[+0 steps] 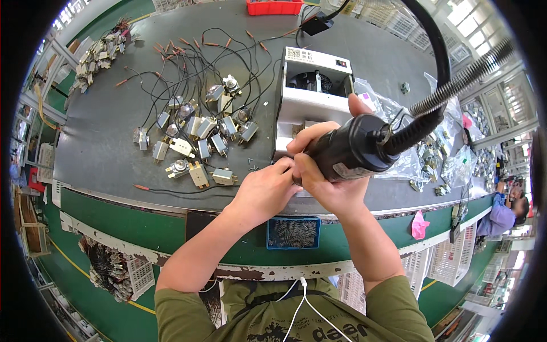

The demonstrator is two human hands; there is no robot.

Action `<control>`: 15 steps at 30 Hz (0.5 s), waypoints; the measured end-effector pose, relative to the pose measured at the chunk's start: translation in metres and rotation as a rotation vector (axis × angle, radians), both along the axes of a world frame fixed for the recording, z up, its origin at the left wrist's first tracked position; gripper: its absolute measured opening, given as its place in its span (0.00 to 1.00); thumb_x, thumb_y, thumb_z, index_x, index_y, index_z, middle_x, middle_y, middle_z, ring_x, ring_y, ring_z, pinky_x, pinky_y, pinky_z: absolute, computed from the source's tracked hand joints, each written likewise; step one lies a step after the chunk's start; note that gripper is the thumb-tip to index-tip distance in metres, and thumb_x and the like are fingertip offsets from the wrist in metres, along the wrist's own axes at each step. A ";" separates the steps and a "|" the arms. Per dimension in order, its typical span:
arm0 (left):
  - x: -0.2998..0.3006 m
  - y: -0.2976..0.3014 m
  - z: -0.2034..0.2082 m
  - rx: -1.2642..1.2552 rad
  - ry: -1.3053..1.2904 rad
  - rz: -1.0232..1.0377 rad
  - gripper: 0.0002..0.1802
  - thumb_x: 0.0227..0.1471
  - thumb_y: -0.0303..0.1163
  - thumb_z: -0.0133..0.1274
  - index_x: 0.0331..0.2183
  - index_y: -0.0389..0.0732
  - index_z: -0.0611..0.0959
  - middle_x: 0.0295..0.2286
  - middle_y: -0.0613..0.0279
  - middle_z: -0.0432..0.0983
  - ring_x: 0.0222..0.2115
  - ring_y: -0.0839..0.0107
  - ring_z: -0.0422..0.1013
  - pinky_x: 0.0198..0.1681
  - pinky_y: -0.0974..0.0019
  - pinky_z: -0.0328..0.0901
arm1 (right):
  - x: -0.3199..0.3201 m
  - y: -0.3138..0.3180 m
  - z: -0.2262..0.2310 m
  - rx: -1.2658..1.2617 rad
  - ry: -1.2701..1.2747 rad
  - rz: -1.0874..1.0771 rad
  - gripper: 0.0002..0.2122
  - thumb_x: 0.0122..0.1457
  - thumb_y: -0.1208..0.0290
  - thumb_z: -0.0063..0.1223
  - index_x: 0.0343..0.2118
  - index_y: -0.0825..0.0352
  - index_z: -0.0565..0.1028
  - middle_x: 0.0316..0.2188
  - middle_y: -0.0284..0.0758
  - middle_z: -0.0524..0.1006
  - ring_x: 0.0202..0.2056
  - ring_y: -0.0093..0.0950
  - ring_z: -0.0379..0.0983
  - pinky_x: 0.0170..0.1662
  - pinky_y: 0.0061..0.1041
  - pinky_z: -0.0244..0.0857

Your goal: Assembling small electronic components by fastening screws using an overhead electric screwdriver at a factory workbench.

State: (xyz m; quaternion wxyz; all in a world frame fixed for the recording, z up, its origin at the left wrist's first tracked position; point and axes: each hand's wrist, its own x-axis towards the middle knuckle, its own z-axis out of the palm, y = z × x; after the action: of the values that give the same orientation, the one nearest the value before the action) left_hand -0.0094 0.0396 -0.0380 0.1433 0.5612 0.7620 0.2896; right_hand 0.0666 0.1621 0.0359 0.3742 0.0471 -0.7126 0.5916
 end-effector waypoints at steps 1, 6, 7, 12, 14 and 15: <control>0.000 0.000 -0.001 -0.003 0.001 -0.007 0.16 0.53 0.36 0.59 0.42 0.41 0.77 0.40 0.61 0.71 0.38 0.58 0.75 0.36 0.56 0.73 | -0.001 0.000 -0.001 0.068 0.005 -0.018 0.45 0.51 0.91 0.53 0.68 0.62 0.38 0.34 0.41 0.77 0.25 0.22 0.74 0.31 0.20 0.71; -0.003 -0.001 -0.002 0.041 0.020 -0.017 0.15 0.53 0.37 0.59 0.41 0.42 0.78 0.41 0.62 0.72 0.38 0.58 0.75 0.37 0.57 0.73 | 0.006 0.010 0.015 0.184 0.053 -0.058 0.46 0.52 0.88 0.55 0.68 0.59 0.38 0.34 0.42 0.77 0.24 0.23 0.73 0.29 0.22 0.71; -0.003 -0.001 -0.002 0.025 0.048 -0.016 0.15 0.53 0.37 0.59 0.42 0.43 0.79 0.41 0.63 0.72 0.37 0.59 0.76 0.37 0.57 0.73 | 0.012 0.013 0.024 0.105 0.079 -0.071 0.46 0.54 0.85 0.56 0.68 0.57 0.37 0.34 0.41 0.76 0.24 0.23 0.73 0.28 0.23 0.71; 0.001 0.001 -0.002 0.167 0.084 -0.013 0.20 0.51 0.39 0.61 0.46 0.46 0.82 0.39 0.64 0.74 0.36 0.62 0.76 0.37 0.60 0.72 | 0.009 0.024 0.052 -0.105 0.214 -0.137 0.44 0.61 0.76 0.56 0.70 0.52 0.34 0.34 0.41 0.75 0.21 0.24 0.69 0.29 0.25 0.70; 0.003 0.001 -0.001 0.166 0.095 -0.014 0.19 0.51 0.38 0.61 0.46 0.46 0.82 0.39 0.64 0.74 0.36 0.62 0.76 0.37 0.60 0.72 | 0.005 0.036 0.038 -0.045 0.194 -0.194 0.44 0.61 0.78 0.53 0.70 0.56 0.33 0.34 0.41 0.75 0.22 0.24 0.70 0.30 0.27 0.70; 0.003 0.001 -0.001 0.157 0.101 -0.006 0.19 0.51 0.37 0.61 0.46 0.46 0.82 0.39 0.64 0.74 0.36 0.62 0.76 0.37 0.60 0.72 | 0.003 0.039 0.032 -0.037 0.216 -0.206 0.43 0.61 0.79 0.53 0.70 0.57 0.33 0.34 0.41 0.75 0.22 0.23 0.70 0.30 0.27 0.70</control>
State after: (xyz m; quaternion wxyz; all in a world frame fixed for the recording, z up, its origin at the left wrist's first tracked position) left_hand -0.0066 0.0409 -0.0391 0.0609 0.5868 0.7416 0.3193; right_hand 0.0692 0.2012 0.0681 0.5083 0.0304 -0.6583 0.5544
